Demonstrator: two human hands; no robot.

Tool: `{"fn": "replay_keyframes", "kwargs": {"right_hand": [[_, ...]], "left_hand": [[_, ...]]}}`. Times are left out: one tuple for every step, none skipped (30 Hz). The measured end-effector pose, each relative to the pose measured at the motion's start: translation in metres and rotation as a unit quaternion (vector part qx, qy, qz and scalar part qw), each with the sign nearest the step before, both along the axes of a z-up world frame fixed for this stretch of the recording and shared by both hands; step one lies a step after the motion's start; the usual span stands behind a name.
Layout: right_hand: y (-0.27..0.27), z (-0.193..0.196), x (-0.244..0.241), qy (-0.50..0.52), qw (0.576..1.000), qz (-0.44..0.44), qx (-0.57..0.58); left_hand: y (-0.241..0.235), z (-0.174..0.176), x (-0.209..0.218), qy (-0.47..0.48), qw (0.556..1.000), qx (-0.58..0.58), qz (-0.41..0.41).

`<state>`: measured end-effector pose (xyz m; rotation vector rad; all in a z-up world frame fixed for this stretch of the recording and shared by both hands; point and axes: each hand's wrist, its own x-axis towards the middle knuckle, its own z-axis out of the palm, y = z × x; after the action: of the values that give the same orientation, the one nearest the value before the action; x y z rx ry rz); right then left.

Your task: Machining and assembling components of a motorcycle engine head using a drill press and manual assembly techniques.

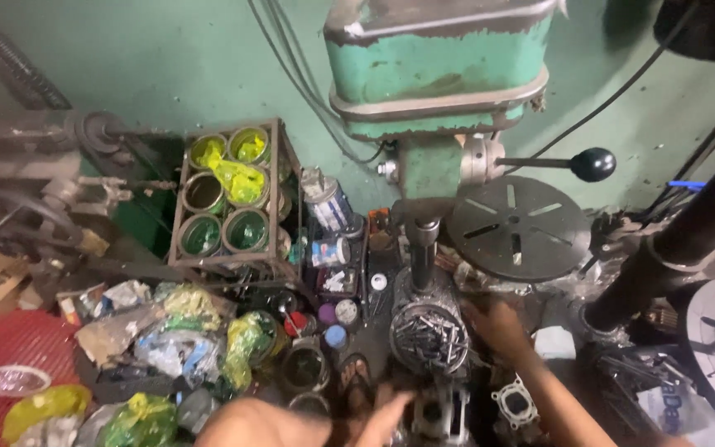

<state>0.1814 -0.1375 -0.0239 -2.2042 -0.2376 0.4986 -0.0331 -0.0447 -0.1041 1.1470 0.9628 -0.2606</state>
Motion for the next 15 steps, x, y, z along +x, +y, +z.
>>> {"fn": "replay_keyframes", "kwargs": {"right_hand": [[-0.008,-0.017,-0.001,0.016,1.000,-0.004,-0.020],[-0.015,-0.035,-0.001,0.032,0.999,-0.007,-0.040],[-0.019,-0.032,-0.011,0.041,0.998,-0.006,-0.043],[-0.022,-0.030,-0.021,0.151,0.987,-0.034,0.047],[-0.023,-0.025,-0.027,0.253,0.955,-0.062,0.138],[-0.025,-0.018,-0.040,0.259,0.954,-0.062,0.136],[-0.025,-0.009,-0.049,0.291,0.938,-0.066,0.173],[-0.025,0.000,-0.059,0.323,0.920,-0.070,0.210],[-0.024,0.011,-0.066,0.324,0.920,-0.068,0.211],[-0.023,0.021,-0.072,0.368,0.888,-0.072,0.265],[-0.023,0.033,-0.078,0.408,0.852,-0.077,0.318],[-0.021,0.038,-0.084,0.408,0.852,-0.078,0.319],[-0.020,0.043,-0.089,0.444,0.811,-0.084,0.371],[-0.019,0.048,-0.094,0.477,0.766,-0.089,0.422],[-0.019,0.042,-0.097,0.476,0.766,-0.091,0.423]], "left_hand": [[0.010,0.030,0.016,0.007,1.000,-0.013,0.006],[0.017,0.063,0.031,0.015,0.999,-0.027,0.012],[0.021,0.077,0.035,0.024,0.999,-0.030,0.013],[0.025,0.090,0.039,0.035,0.999,-0.018,-0.014],[0.030,0.104,0.047,0.042,0.998,-0.005,-0.040],[0.028,0.124,0.048,0.048,0.998,-0.007,-0.039],[0.028,0.146,0.053,0.033,0.997,0.000,-0.073],[0.028,0.168,0.057,0.019,0.994,0.007,-0.106],[0.034,0.168,0.060,0.020,0.994,0.008,-0.104],[0.039,0.168,0.062,-0.032,0.994,0.019,-0.106],[0.043,0.168,0.065,-0.085,0.990,0.029,-0.111],[0.042,0.175,0.064,-0.085,0.990,0.030,-0.112],[0.041,0.181,0.064,-0.042,0.990,0.036,-0.133],[0.039,0.187,0.064,0.000,0.987,0.042,-0.154],[0.035,0.181,0.061,-0.001,0.987,0.041,-0.157]]}}
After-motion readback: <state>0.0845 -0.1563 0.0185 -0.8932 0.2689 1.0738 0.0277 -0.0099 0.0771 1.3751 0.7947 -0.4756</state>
